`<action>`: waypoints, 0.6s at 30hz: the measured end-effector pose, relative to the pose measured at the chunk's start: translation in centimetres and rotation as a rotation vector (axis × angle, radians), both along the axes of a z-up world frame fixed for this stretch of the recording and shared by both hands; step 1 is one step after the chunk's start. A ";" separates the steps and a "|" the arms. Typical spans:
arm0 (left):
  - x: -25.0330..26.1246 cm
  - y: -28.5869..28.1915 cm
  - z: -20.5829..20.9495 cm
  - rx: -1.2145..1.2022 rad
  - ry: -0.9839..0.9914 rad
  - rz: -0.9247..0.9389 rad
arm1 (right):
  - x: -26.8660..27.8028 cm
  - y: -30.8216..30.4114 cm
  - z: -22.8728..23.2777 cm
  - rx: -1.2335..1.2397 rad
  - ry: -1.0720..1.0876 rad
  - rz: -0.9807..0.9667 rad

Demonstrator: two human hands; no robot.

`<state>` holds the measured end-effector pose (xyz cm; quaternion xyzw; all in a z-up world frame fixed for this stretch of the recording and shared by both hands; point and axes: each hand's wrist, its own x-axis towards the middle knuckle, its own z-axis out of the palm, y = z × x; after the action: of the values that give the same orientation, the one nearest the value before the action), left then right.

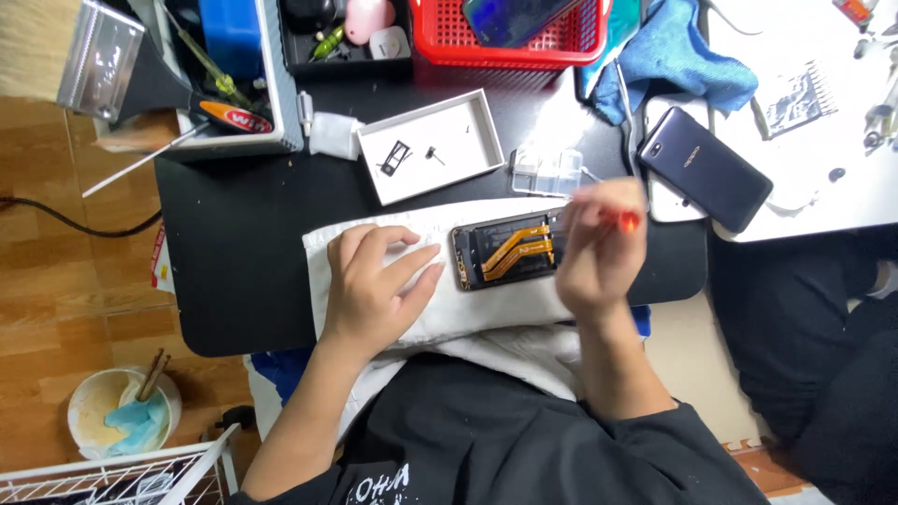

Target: Finalizing the repair of a smartphone by using a screwdriver on internal components and inspecting the device.

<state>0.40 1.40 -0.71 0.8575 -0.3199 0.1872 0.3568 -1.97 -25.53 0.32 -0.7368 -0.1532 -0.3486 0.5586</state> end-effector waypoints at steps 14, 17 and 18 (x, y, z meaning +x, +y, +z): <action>0.5 -0.1 1.4 0.007 0.114 0.003 | 1.7 -1.0 2.4 -0.764 0.390 -0.129; 0.8 -0.1 1.4 0.009 0.131 -0.005 | 1.6 -0.5 3.7 -0.937 0.393 -0.160; 0.7 0.0 1.2 0.019 0.129 -0.006 | 1.6 -0.2 4.4 -0.983 0.438 -0.145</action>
<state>1.06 1.36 0.50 0.8702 -0.3006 0.1274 0.3690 -0.35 -25.71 4.75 -0.9754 -0.1269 -0.1120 0.1414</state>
